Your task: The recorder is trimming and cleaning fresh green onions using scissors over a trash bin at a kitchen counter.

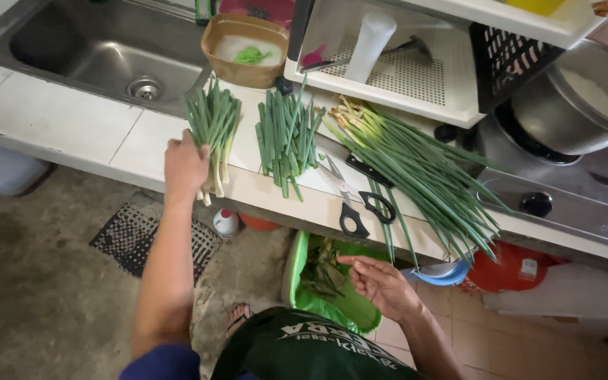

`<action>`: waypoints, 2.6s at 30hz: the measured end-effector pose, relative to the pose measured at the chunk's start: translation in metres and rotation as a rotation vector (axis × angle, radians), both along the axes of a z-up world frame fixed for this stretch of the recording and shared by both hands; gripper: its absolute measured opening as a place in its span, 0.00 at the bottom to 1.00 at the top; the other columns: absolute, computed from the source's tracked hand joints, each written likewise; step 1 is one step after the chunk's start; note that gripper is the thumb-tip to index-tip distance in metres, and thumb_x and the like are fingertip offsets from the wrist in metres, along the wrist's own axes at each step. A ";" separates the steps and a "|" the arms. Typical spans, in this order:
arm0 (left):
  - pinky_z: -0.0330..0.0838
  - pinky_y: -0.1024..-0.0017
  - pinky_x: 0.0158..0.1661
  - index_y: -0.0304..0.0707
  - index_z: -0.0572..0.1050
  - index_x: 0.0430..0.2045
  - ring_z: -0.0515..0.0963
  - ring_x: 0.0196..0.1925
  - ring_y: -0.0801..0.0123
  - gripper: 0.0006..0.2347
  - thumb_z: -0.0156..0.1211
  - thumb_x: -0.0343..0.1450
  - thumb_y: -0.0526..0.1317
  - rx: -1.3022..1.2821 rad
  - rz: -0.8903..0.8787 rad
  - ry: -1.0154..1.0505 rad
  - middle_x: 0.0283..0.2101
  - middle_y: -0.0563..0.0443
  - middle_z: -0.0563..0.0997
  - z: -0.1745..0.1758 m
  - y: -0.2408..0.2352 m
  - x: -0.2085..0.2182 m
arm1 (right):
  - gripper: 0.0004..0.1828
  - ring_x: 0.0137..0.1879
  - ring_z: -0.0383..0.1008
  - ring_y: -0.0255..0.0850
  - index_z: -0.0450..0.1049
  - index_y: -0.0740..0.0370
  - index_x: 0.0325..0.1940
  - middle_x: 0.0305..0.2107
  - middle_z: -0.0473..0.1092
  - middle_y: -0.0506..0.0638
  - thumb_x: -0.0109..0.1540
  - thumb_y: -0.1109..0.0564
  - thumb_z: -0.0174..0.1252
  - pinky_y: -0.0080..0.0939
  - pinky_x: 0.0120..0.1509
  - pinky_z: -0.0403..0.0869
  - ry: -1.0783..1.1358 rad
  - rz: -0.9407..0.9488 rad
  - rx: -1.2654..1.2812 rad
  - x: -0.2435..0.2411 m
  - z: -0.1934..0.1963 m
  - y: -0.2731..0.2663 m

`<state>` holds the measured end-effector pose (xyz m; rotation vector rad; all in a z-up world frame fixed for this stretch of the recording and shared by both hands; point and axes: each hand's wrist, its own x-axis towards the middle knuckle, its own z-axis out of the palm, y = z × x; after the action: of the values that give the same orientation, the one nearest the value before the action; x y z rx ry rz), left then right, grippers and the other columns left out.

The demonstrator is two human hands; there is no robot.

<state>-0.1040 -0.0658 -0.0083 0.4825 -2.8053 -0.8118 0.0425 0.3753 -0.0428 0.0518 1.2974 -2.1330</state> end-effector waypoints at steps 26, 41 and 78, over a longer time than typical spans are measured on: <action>0.51 0.29 0.65 0.41 0.41 0.74 0.38 0.75 0.27 0.35 0.42 0.74 0.56 0.716 0.447 0.744 0.75 0.30 0.27 -0.057 0.072 0.019 | 0.19 0.33 0.63 0.36 0.74 0.77 0.60 0.27 0.65 0.51 0.68 0.62 0.51 0.36 0.35 0.63 -0.011 -0.095 0.027 0.010 -0.001 0.015; 0.74 0.59 0.50 0.52 0.82 0.40 0.79 0.52 0.58 0.12 0.65 0.62 0.40 -0.189 -0.786 0.768 0.44 0.58 0.79 -0.029 0.244 -0.115 | 0.31 0.54 0.77 0.52 0.71 0.50 0.61 0.51 0.70 0.51 0.56 0.42 0.67 0.52 0.57 0.78 0.988 -0.136 1.537 -0.078 0.022 -0.009; 0.78 0.63 0.51 0.43 0.77 0.49 0.82 0.48 0.61 0.12 0.57 0.72 0.36 -0.509 -1.160 -0.312 0.51 0.50 0.83 0.097 0.290 -0.156 | 0.48 0.28 0.68 0.37 0.69 0.72 0.64 0.30 0.73 0.58 0.48 0.42 0.74 0.34 0.29 0.62 0.295 -0.403 0.216 0.068 0.011 0.151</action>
<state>-0.2603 0.2240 0.0890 -1.2842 -3.2460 -0.0667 0.1106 0.5262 -0.0323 0.0990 1.8152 -2.3882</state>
